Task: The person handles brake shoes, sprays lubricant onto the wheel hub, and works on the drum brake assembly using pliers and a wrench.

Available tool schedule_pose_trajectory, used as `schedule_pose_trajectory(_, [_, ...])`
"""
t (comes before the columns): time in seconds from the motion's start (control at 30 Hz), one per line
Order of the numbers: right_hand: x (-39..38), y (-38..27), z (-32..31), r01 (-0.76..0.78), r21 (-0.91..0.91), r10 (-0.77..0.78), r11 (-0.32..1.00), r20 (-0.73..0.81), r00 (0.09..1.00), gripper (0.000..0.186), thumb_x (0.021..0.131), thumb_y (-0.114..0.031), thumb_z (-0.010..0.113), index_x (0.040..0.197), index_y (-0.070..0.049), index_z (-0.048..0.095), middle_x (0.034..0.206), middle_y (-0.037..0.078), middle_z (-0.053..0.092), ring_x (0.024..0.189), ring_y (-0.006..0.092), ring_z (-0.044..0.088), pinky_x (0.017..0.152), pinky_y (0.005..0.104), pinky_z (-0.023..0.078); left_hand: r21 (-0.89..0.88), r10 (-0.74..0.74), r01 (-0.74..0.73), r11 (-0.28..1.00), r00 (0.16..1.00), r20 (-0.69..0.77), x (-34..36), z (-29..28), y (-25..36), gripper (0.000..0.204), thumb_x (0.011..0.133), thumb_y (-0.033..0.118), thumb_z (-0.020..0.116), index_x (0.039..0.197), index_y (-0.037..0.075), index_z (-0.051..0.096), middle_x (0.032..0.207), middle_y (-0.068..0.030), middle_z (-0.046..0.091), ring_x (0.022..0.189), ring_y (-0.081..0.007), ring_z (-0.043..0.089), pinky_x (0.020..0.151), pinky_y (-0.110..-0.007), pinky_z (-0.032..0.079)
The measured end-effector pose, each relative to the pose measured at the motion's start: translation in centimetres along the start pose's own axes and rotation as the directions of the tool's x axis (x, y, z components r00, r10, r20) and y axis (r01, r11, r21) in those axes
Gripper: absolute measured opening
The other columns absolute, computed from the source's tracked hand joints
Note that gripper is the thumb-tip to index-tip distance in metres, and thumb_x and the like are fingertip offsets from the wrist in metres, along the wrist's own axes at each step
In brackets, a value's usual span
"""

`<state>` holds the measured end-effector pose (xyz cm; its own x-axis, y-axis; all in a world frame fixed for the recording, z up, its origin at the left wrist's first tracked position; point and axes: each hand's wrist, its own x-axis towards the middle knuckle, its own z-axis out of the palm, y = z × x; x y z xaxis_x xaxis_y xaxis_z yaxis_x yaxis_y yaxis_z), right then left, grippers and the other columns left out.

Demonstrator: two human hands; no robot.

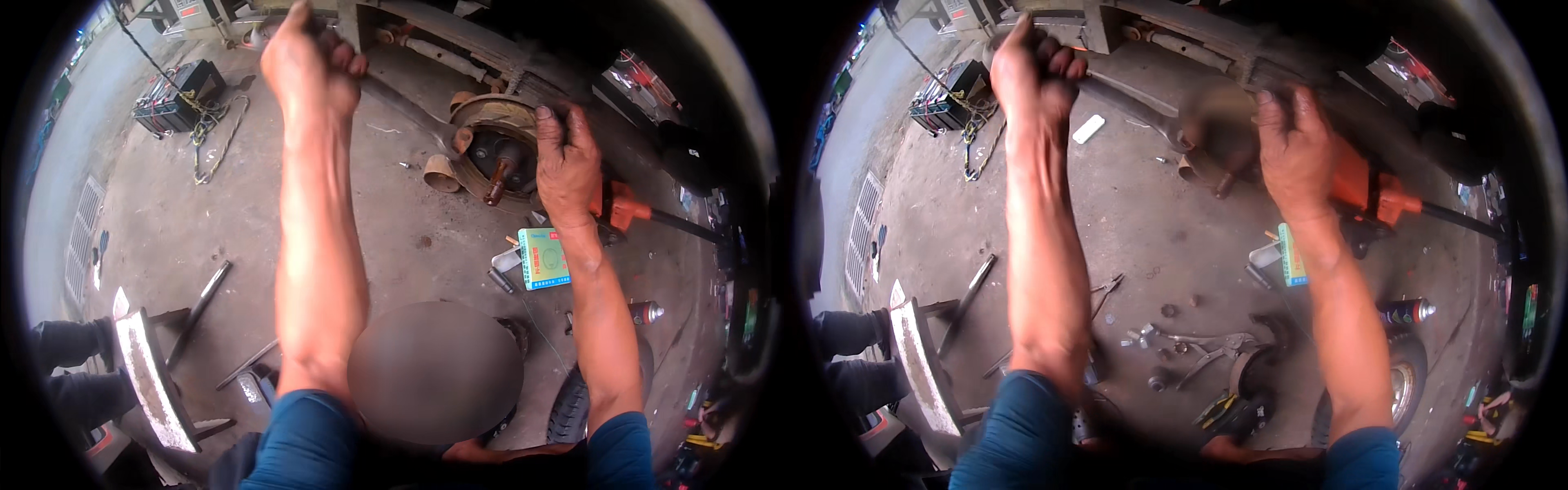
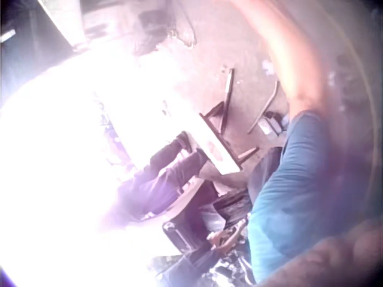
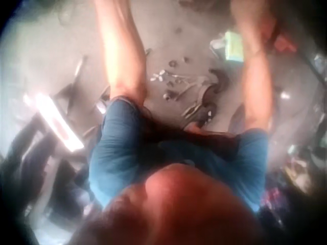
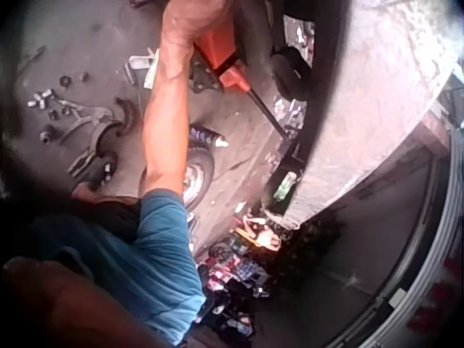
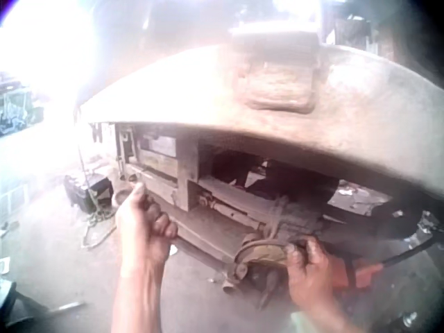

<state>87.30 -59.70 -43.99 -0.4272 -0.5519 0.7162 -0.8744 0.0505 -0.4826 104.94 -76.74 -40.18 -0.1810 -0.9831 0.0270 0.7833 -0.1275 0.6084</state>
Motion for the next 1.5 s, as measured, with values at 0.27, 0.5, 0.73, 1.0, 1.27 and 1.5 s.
schedule_pose_trajectory(0.27, [-0.2,0.1,0.5,0.022,0.046,-0.021,0.999,-0.034,0.999,0.024,0.087,-0.024,0.062,0.098,-0.004,0.06,0.09,0.016,0.064,0.083,0.0348,0.062,0.072,0.0377,0.049,-0.184,-0.35,0.3,0.936,0.74,-0.575,2.6,-13.1,-7.7,0.06,0.096,0.039,0.037,0.143,0.003,0.022,0.13,-0.0174,0.042,0.115,-0.0323,0.045,0.096,-0.048,0.038])
schedule_pose_trajectory(0.5, [0.4,0.9,-0.6,0.207,-0.068,-0.214,0.976,-0.134,0.968,0.024,0.083,-0.02,0.065,0.098,-0.003,0.059,0.094,0.015,0.06,0.086,0.0339,0.058,0.075,0.0383,0.046,-0.371,-0.345,0.118,0.921,0.688,-0.638,-8.7,-16.6,-9.6,0.033,0.098,0.038,0.036,0.078,0.013,0.034,0.061,0.001,0.022,0.049,-0.0126,0.021,0.045,-0.029,0.025])
schedule_pose_trajectory(0.73, [-15.9,-3.5,-1.1,-0.24,0.265,0.021,0.934,0.629,0.777,0.028,0.085,-0.023,0.065,0.096,-0.001,0.052,0.087,0.011,0.056,0.078,0.0226,0.056,0.071,0.0344,0.046,-0.458,-0.283,-0.096,0.884,0.671,-0.686,-12.0,-18.7,-6.3,0.039,0.1,0.041,0.032,0.073,0.013,0.031,0.056,-0.0005,0.027,0.046,-0.0136,0.026,0.046,-0.031,0.029])
schedule_pose_trajectory(1.0, [-15.5,-6.3,9.4,-0.768,0.616,0.591,-0.173,0.689,0.42,0.028,0.097,-0.03,0.047,0.102,-0.003,0.052,0.093,0.013,0.064,0.087,0.0235,0.064,0.076,0.0357,0.053,-0.337,-0.279,0.157,0.928,0.894,-0.351,-17.7,-18.9,-8.1,0.031,0.084,0.031,0.066,0.103,0.008,0.059,0.098,-0.0084,0.061,0.101,-0.0273,0.055,0.09,-0.048,0.041])
schedule_pose_trajectory(1.27, [-15.3,-4.1,7.6,-0.81,0.579,0.441,-0.09,0.752,0.489,0.031,0.098,-0.029,0.046,0.104,0.0,0.055,0.082,0.01,0.061,0.072,0.0189,0.061,0.067,0.0336,0.052,0.442,-0.653,0.529,0.725,0.732,0.194,-17.5,-19.8,-3.4,0.048,0.074,0.02,0.071,0.11,-0.007,0.054,0.086,-0.0172,0.063,0.069,-0.0246,0.065,0.06,-0.035,0.054])
schedule_pose_trajectory(1.5, [-13.6,-4.6,8.9,-0.732,0.6,0.715,0.325,0.351,0.605,0.031,0.093,-0.026,0.056,0.106,0.003,0.057,0.091,0.006,0.062,0.074,0.0112,0.059,0.063,0.0242,0.048,0.551,-0.507,0.441,0.709,0.861,-0.037,-18.8,-19.4,-7.6,0.019,0.088,0.015,0.061,0.097,-0.002,0.057,0.062,-0.0048,0.056,0.047,-0.0147,0.054,0.043,-0.026,0.041])
